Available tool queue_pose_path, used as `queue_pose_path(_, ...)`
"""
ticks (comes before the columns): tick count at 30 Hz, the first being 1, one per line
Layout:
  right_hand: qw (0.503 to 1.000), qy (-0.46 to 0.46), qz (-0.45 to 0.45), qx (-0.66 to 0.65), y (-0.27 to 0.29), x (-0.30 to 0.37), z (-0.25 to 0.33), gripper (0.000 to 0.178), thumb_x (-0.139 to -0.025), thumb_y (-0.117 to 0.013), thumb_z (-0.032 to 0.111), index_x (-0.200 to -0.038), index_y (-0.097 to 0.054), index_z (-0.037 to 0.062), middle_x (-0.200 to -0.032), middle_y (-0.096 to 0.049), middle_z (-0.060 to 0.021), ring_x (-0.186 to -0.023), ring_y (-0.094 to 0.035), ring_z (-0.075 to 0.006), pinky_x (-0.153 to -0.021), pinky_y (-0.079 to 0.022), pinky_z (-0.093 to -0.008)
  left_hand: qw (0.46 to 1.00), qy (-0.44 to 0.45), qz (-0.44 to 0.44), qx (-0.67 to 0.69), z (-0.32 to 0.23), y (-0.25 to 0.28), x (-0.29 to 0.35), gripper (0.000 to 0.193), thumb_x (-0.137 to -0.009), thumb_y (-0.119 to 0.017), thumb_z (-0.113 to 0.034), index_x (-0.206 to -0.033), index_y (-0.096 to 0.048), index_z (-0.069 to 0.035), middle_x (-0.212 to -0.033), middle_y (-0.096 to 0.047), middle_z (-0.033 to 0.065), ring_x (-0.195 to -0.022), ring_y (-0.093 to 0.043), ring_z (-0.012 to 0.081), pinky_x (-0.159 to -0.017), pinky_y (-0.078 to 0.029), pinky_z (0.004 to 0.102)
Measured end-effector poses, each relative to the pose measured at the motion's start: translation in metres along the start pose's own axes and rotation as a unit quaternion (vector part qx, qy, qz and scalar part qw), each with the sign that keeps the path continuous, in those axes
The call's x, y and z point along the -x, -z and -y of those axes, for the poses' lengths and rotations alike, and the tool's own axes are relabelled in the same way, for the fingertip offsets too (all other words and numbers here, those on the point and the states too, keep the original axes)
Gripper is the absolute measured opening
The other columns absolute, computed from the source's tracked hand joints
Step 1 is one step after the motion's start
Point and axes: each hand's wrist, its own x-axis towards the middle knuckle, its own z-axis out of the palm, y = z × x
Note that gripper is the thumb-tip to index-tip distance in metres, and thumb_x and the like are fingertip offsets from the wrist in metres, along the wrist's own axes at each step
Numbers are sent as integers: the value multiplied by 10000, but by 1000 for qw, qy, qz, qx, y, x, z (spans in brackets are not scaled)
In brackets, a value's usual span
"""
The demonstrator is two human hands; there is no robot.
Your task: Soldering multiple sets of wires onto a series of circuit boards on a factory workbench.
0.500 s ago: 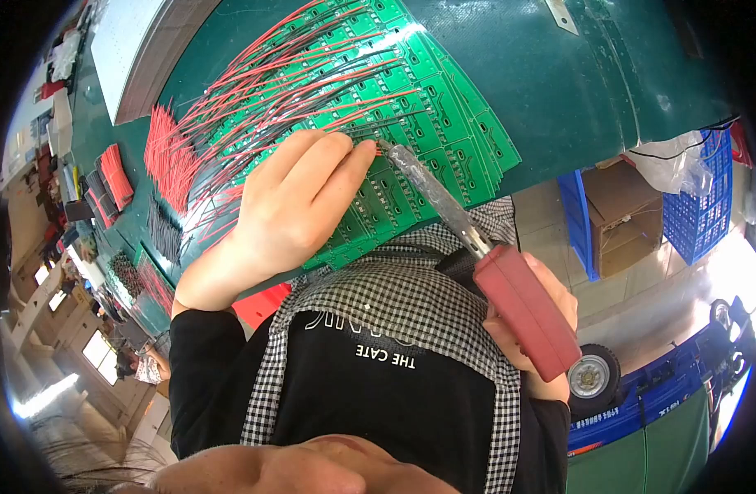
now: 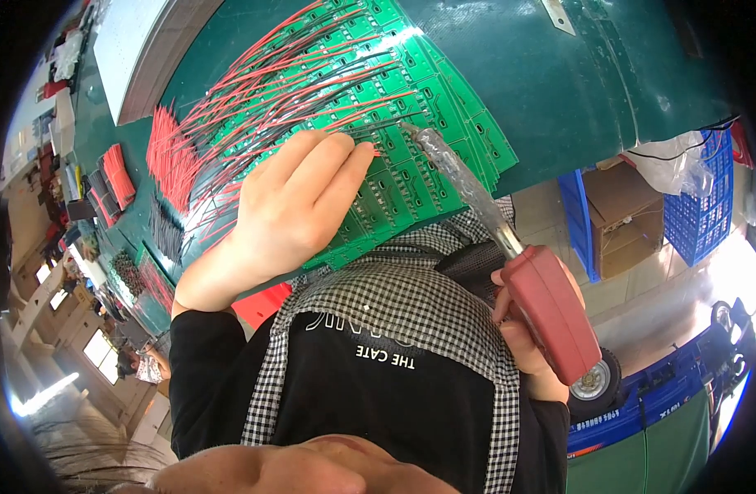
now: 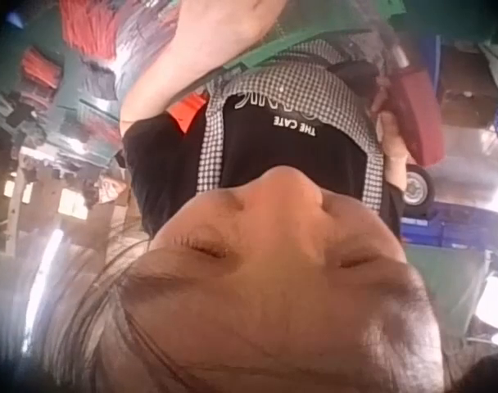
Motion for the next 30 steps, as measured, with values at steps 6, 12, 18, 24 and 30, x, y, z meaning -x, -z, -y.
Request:
queue_pose_path(6,1000,4,-7,5,4,-2,0,828,-726,-801,457,-1235,-439,-87,-957,-655,-117,-604,-584,-128,-555,-423,-242,997,30,-12,75,0,-1,-8,303,-654,-649,-37,-949,-653,31,-857,-583,89,-735,-604,225,-591,-523,306)
queue_pose_path(12,992,68,25,102,17,-1,-9,671,-767,-775,389,-1202,-520,-53,-843,-672,-86,-631,-613,-146,-602,-470,-253,997,11,-32,73,-1,-7,-15,308,-645,-655,-30,-945,-653,40,-821,-564,92,-701,-589,220,-561,-505,312)
queue_pose_path(18,954,110,48,273,32,4,-16,549,-751,-743,163,-1232,-534,1,-881,-680,-97,-728,-680,-206,-696,-535,-315,998,11,-12,58,-2,-6,-17,297,-654,-670,-21,-942,-646,45,-816,-555,94,-696,-587,224,-569,-509,310)
queue_pose_path(24,970,83,26,226,33,10,-25,632,-709,-750,125,-1276,-505,-15,-948,-681,-118,-767,-688,-228,-703,-539,-322,997,7,-14,69,-2,-8,-16,271,-669,-680,-12,-930,-642,46,-823,-557,98,-696,-588,226,-570,-509,313)
queue_pose_path(30,954,152,27,256,36,4,-24,700,-694,-794,177,-1293,-495,-25,-924,-678,-150,-751,-683,-240,-691,-533,-325,999,-9,-8,34,-2,-7,-16,279,-667,-681,-15,-937,-643,46,-852,-567,103,-717,-596,225,-578,-514,313)
